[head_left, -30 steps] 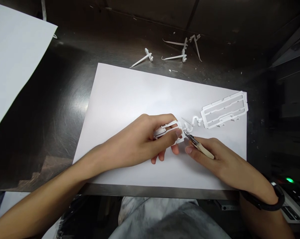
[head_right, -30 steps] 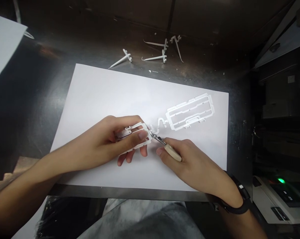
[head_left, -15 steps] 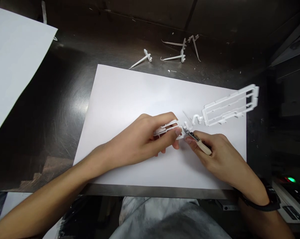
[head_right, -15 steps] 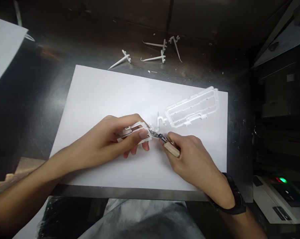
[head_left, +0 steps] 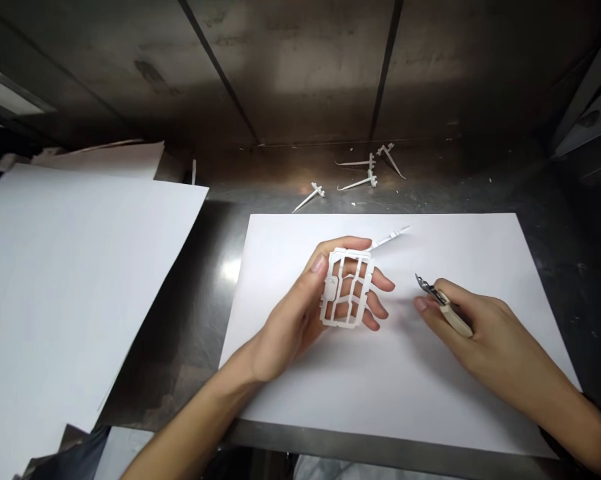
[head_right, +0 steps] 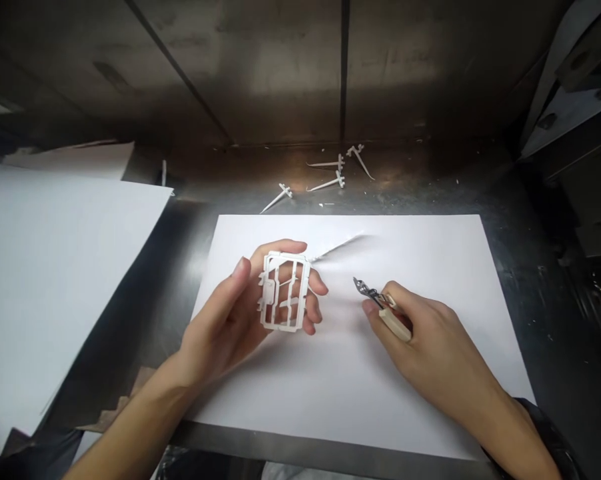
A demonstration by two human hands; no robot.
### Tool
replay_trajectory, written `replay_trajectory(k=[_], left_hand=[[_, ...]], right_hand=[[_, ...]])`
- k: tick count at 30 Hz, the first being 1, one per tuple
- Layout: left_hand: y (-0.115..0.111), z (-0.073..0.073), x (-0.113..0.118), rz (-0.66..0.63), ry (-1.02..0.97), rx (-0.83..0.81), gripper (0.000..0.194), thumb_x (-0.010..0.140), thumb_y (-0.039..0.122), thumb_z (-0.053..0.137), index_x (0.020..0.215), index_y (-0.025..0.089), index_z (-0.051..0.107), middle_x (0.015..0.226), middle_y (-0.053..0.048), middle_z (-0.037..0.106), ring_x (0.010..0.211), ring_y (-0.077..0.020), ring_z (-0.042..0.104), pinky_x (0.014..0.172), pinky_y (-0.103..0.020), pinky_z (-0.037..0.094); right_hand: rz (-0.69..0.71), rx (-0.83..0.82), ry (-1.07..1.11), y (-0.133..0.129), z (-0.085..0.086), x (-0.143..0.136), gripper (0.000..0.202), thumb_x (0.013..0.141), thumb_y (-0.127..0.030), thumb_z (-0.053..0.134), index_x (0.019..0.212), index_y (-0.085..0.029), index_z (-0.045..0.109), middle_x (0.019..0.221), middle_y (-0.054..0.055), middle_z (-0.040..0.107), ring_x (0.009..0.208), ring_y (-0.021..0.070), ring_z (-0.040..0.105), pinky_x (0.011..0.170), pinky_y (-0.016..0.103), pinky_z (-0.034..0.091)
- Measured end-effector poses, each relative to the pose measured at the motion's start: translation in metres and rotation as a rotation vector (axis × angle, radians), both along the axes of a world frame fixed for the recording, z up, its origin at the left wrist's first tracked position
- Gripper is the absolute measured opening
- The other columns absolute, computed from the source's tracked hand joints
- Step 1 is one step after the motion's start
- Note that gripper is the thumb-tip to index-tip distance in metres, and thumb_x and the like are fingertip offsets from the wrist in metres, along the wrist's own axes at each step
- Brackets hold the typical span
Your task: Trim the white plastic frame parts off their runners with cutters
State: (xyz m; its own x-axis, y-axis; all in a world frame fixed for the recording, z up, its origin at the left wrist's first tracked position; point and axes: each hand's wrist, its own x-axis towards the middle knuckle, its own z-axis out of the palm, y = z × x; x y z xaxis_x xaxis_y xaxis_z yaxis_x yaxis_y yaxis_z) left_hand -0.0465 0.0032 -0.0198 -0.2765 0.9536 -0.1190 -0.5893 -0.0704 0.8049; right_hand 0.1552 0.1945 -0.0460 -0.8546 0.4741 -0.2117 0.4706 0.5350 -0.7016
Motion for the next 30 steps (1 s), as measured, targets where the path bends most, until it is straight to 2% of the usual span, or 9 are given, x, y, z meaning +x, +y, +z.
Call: replay_trajectory(k=[6, 8, 10, 13, 17, 21, 26, 28, 30], left_hand=[[0.001, 0.004, 0.002, -0.002, -0.053, -0.023, 0.042, 0.119, 0.057, 0.035, 0.144, 0.029, 0.053, 0.132, -0.009, 0.067, 0.104, -0.0217, 0.072, 0.097, -0.04, 0.059], [0.0, 0.006, -0.001, 0.016, 0.043, -0.11, 0.038, 0.119, 0.057, 0.04, 0.141, 0.03, 0.052, 0.131, -0.007, 0.068, 0.101, -0.0214, 0.073, 0.094, -0.039, 0.057], [-0.004, 0.009, -0.007, 0.067, 0.336, -0.277, 0.031, 0.118, 0.054, 0.047, 0.138, 0.031, 0.052, 0.125, -0.005, 0.072, 0.101, -0.0215, 0.072, 0.092, -0.037, 0.053], [-0.011, 0.009, -0.021, 0.123, 0.98, -0.603, 0.026, 0.119, 0.049, 0.048, 0.131, 0.028, 0.057, 0.119, -0.005, 0.074, 0.107, -0.0263, 0.068, 0.094, -0.041, 0.045], [-0.011, -0.003, -0.029, 0.119, 1.508, -0.797, 0.024, 0.118, 0.037, 0.047, 0.122, 0.023, 0.066, 0.139, -0.012, 0.067, 0.127, -0.0361, 0.057, 0.104, -0.052, 0.04], [0.003, -0.019, -0.017, 0.288, 1.799, -0.705, 0.028, 0.114, 0.035, 0.059, 0.138, 0.024, 0.065, 0.159, -0.013, 0.058, 0.143, -0.0391, 0.049, 0.114, -0.059, 0.031], [0.016, -0.035, -0.001, 0.176, 1.672, -0.478, 0.018, 0.116, 0.03, 0.057, 0.129, 0.022, 0.067, 0.123, -0.007, 0.081, 0.115, -0.0285, 0.068, 0.107, -0.048, 0.037], [0.015, -0.036, 0.001, 0.209, 1.656, -0.427, 0.02, 0.117, 0.03, 0.054, 0.123, 0.021, 0.071, 0.115, -0.006, 0.082, 0.104, -0.0271, 0.069, 0.098, -0.045, 0.039], [0.013, -0.031, 0.003, 0.265, 1.627, -0.359, 0.022, 0.116, 0.032, 0.055, 0.122, 0.02, 0.073, 0.111, -0.007, 0.082, 0.102, -0.0271, 0.068, 0.092, -0.043, 0.041]], right_hand=[[0.025, 0.037, 0.036, 0.0, 0.001, -0.003, 0.048, 0.116, -0.051, 0.055, 0.08, -0.024, 0.039, 0.064, -0.006, 0.038, 0.055, 0.0167, 0.036, 0.05, 0.03, 0.031], [0.029, 0.043, 0.044, 0.0, 0.001, -0.002, 0.048, 0.115, -0.05, 0.055, 0.079, -0.025, 0.037, 0.064, -0.006, 0.038, 0.054, 0.0169, 0.037, 0.05, 0.03, 0.03], [0.037, 0.046, 0.04, 0.0, 0.0, -0.002, 0.047, 0.115, -0.049, 0.055, 0.079, -0.025, 0.036, 0.064, -0.005, 0.039, 0.053, 0.0171, 0.037, 0.049, 0.031, 0.029], [0.041, 0.046, 0.013, -0.001, -0.001, -0.004, 0.047, 0.114, -0.049, 0.055, 0.078, -0.025, 0.036, 0.064, -0.005, 0.04, 0.053, 0.0175, 0.037, 0.049, 0.031, 0.029], [0.043, 0.043, -0.013, -0.003, -0.001, -0.006, 0.045, 0.112, -0.047, 0.056, 0.079, -0.025, 0.035, 0.064, -0.006, 0.04, 0.055, 0.0178, 0.037, 0.051, 0.031, 0.03], [0.06, 0.055, -0.018, -0.004, -0.001, -0.004, 0.041, 0.112, -0.045, 0.056, 0.081, -0.025, 0.038, 0.065, -0.006, 0.043, 0.056, 0.0181, 0.039, 0.053, 0.032, 0.031], [0.042, 0.05, -0.019, -0.004, 0.003, -0.003, 0.043, 0.113, -0.054, 0.056, 0.083, -0.025, 0.043, 0.064, -0.006, 0.045, 0.053, 0.0182, 0.042, 0.052, 0.031, 0.033], [-0.038, 0.058, 0.022, -0.005, 0.007, -0.002, 0.035, 0.112, -0.06, 0.061, 0.099, -0.028, 0.057, 0.07, -0.005, 0.053, 0.057, 0.0191, 0.051, 0.054, 0.03, 0.038], [-0.131, 0.101, 0.092, -0.005, 0.012, -0.002, 0.04, 0.108, -0.065, 0.066, 0.13, -0.031, 0.062, 0.081, -0.003, 0.061, 0.068, 0.0218, 0.063, 0.062, 0.031, 0.045]])
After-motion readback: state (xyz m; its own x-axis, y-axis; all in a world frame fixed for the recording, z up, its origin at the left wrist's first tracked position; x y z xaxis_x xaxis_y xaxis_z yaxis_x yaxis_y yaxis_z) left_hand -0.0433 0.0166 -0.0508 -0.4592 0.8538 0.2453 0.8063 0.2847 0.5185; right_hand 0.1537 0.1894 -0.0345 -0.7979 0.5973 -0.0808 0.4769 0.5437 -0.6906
